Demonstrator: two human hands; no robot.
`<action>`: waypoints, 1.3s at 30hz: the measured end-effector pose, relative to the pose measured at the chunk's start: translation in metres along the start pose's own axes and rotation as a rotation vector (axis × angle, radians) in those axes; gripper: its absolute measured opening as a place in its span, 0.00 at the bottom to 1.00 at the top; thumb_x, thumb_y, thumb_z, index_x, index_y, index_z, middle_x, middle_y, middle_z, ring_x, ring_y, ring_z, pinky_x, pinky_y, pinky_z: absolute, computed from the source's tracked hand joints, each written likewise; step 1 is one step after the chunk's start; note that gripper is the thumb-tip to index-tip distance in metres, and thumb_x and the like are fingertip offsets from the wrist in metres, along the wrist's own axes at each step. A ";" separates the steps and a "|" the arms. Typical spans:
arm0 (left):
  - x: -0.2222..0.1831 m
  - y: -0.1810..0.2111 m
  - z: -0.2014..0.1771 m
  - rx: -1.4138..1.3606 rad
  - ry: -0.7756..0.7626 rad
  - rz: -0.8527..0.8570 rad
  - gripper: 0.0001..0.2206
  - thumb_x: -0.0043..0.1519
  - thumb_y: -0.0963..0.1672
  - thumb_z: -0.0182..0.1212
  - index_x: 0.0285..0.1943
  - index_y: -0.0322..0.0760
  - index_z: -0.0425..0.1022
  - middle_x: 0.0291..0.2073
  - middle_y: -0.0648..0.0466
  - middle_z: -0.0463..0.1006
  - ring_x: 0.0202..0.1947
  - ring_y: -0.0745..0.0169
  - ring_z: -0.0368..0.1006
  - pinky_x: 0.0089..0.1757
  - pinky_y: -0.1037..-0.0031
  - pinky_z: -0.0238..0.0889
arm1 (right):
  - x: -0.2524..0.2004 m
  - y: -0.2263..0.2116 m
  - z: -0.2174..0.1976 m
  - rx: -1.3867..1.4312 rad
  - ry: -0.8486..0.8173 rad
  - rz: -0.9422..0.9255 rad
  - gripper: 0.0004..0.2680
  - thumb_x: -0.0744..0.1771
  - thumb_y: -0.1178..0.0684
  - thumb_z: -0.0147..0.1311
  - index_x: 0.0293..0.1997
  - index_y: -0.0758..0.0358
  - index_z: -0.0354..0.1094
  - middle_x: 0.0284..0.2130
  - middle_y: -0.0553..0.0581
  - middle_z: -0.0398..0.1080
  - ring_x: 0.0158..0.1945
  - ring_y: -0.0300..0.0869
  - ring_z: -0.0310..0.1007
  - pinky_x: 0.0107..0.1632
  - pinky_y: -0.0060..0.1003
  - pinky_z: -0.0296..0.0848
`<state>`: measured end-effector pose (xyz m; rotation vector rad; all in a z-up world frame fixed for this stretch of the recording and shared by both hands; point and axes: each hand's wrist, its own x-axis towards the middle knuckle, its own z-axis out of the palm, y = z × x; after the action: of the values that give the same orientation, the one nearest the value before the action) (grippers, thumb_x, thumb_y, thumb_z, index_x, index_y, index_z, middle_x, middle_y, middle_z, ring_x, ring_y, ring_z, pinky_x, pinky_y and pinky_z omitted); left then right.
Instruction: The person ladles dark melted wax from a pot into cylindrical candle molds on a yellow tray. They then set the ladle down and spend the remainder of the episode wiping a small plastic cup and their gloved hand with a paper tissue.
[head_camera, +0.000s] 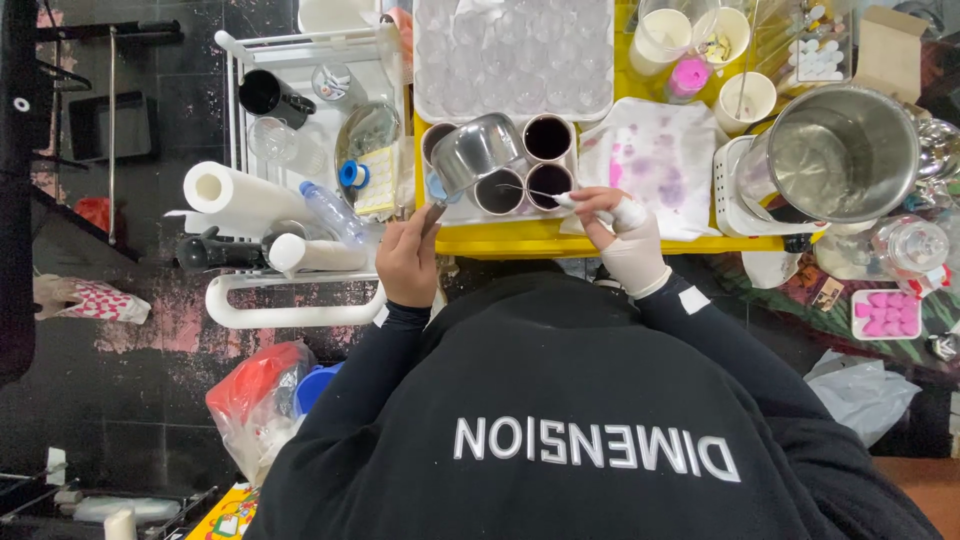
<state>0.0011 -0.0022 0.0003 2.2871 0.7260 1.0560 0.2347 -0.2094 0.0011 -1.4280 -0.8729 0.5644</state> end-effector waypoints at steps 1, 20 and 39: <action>0.001 0.001 -0.001 0.001 0.002 -0.001 0.13 0.65 0.38 0.65 0.59 0.33 0.78 0.35 0.48 0.76 0.35 0.52 0.72 0.40 0.66 0.66 | 0.001 0.003 0.002 0.000 -0.002 -0.001 0.06 0.69 0.68 0.52 0.46 0.66 0.70 0.53 0.58 0.73 0.55 0.40 0.73 0.58 0.32 0.71; -0.010 -0.006 0.005 0.027 -0.011 0.010 0.14 0.64 0.39 0.66 0.59 0.37 0.78 0.33 0.50 0.75 0.34 0.52 0.72 0.38 0.65 0.64 | 0.018 -0.002 0.005 0.404 0.220 0.320 0.07 0.71 0.61 0.52 0.53 0.71 0.64 0.45 0.62 0.75 0.38 0.38 0.77 0.45 0.30 0.79; -0.007 0.000 0.006 0.033 0.012 0.020 0.13 0.65 0.39 0.66 0.59 0.37 0.78 0.34 0.50 0.76 0.34 0.54 0.73 0.38 0.66 0.65 | 0.014 -0.002 -0.003 0.419 0.214 0.305 0.07 0.70 0.63 0.51 0.54 0.71 0.64 0.45 0.63 0.75 0.38 0.39 0.77 0.46 0.31 0.78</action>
<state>0.0020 -0.0083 -0.0065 2.3217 0.7321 1.0755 0.2447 -0.2006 0.0055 -1.2110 -0.3394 0.7573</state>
